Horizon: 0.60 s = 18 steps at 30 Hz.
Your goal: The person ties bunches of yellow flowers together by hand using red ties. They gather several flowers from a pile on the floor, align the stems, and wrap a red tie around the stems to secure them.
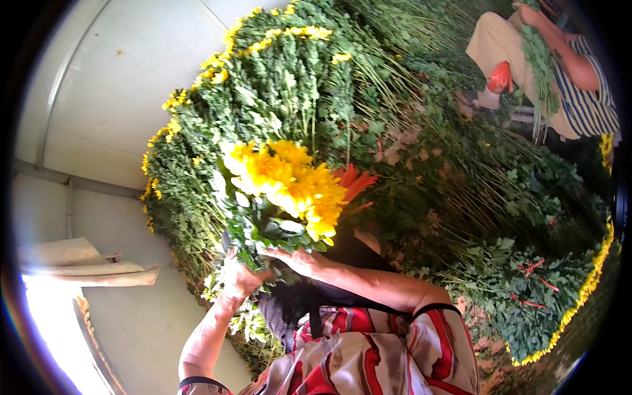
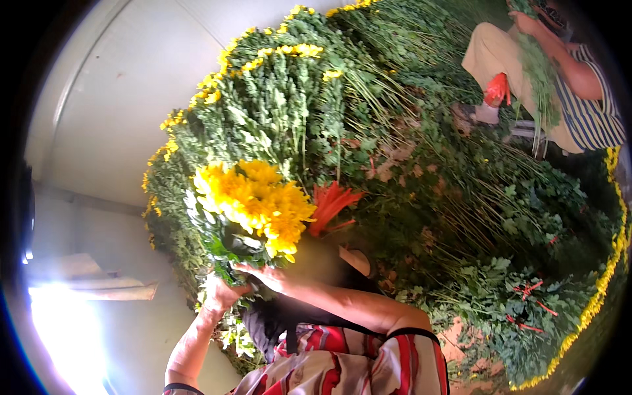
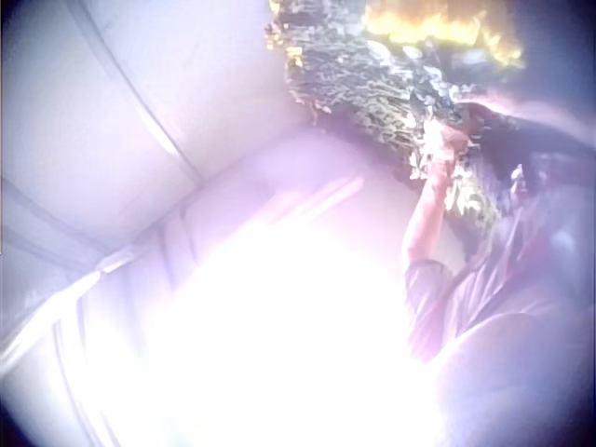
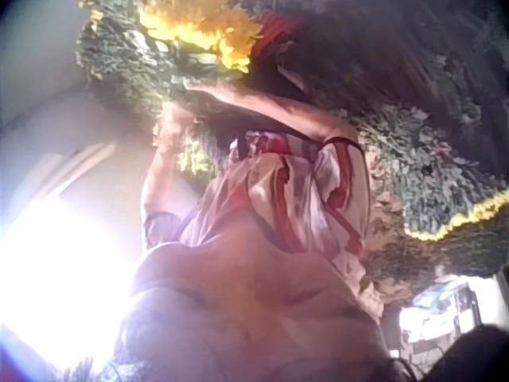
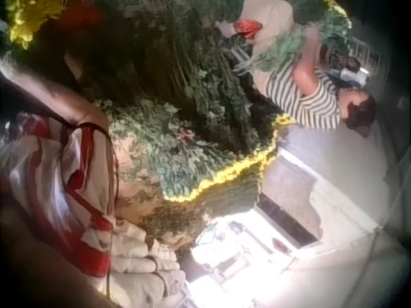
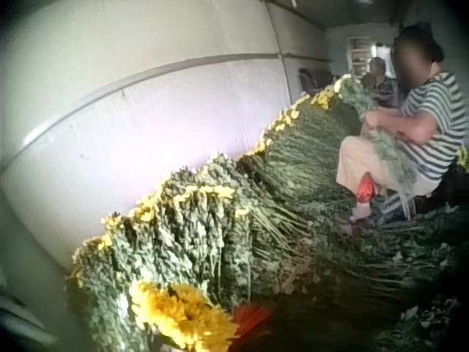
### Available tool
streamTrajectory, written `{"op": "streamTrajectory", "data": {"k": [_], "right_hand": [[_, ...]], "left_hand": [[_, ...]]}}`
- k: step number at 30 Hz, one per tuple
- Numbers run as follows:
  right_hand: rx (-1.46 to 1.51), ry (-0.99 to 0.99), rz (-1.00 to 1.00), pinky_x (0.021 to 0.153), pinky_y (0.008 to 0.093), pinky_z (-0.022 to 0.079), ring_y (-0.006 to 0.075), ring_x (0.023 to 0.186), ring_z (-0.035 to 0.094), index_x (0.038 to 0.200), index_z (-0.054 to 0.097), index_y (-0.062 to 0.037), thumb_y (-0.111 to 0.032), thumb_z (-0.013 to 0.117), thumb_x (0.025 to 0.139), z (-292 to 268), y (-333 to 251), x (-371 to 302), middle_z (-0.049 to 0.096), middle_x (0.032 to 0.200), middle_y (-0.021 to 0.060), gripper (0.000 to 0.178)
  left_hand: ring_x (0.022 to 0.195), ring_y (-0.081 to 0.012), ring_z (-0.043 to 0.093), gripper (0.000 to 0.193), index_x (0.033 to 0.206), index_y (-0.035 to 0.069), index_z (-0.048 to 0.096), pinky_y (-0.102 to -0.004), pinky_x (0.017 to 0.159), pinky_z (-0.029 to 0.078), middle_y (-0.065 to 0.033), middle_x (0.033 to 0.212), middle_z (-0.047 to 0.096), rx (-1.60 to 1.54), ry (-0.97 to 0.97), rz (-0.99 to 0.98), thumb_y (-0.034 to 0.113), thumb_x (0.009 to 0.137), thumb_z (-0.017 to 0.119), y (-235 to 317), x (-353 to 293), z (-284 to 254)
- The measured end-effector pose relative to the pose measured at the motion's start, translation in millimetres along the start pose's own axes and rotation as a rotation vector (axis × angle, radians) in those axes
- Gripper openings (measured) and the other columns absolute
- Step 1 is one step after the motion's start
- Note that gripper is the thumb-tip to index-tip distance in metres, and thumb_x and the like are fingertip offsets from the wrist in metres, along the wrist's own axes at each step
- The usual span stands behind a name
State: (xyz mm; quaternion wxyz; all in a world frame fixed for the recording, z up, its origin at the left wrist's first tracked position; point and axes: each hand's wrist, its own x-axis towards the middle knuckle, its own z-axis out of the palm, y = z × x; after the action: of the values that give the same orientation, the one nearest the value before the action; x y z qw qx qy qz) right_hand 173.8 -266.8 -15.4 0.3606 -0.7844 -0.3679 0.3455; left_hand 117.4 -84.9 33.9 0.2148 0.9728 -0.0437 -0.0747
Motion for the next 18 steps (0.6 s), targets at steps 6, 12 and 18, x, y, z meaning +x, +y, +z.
{"op": "streamTrajectory", "data": {"k": [6,12,18], "right_hand": [[0.429,0.565,-0.182,0.074,0.0348,0.054,0.0259,0.087,0.068,0.120,0.058,-0.0112,-0.033,0.065,0.090,-23.4,6.6,-45.0,0.068,0.097,0.0148,0.037],[0.750,0.701,0.372,0.054,0.0243,0.048,0.0078,0.059,0.060,0.100,0.070,-0.0053,-0.030,0.060,0.092,-45.5,136.5,-78.2,0.071,0.079,0.0055,0.027],[1.294,0.507,0.396,0.046,0.0202,0.034,0.0049,0.053,0.046,0.088,0.066,-0.0110,-0.047,0.063,0.090,-25.3,180.3,-36.5,0.058,0.076,-0.0064,0.036]], "left_hand": [[0.088,-0.0246,0.064,0.040,0.091,-0.002,0.065,-0.0369,0.082,0.052,-0.0124,0.091,0.066,-0.350,-0.086,-0.438,0.015,0.059,0.084,-16.4,17.4,-38.5],[0.095,-0.0250,0.062,0.036,0.090,-0.003,0.065,-0.0376,0.086,0.050,-0.0134,0.092,0.066,-0.715,0.284,-0.503,0.013,0.062,0.082,-40.9,-16.9,-82.2],[0.097,-0.0243,0.061,0.037,0.093,-0.003,0.063,-0.0375,0.088,0.049,-0.0132,0.093,0.067,-0.641,0.283,-0.532,0.014,0.064,0.080,-40.9,-32.3,-53.3]]}}
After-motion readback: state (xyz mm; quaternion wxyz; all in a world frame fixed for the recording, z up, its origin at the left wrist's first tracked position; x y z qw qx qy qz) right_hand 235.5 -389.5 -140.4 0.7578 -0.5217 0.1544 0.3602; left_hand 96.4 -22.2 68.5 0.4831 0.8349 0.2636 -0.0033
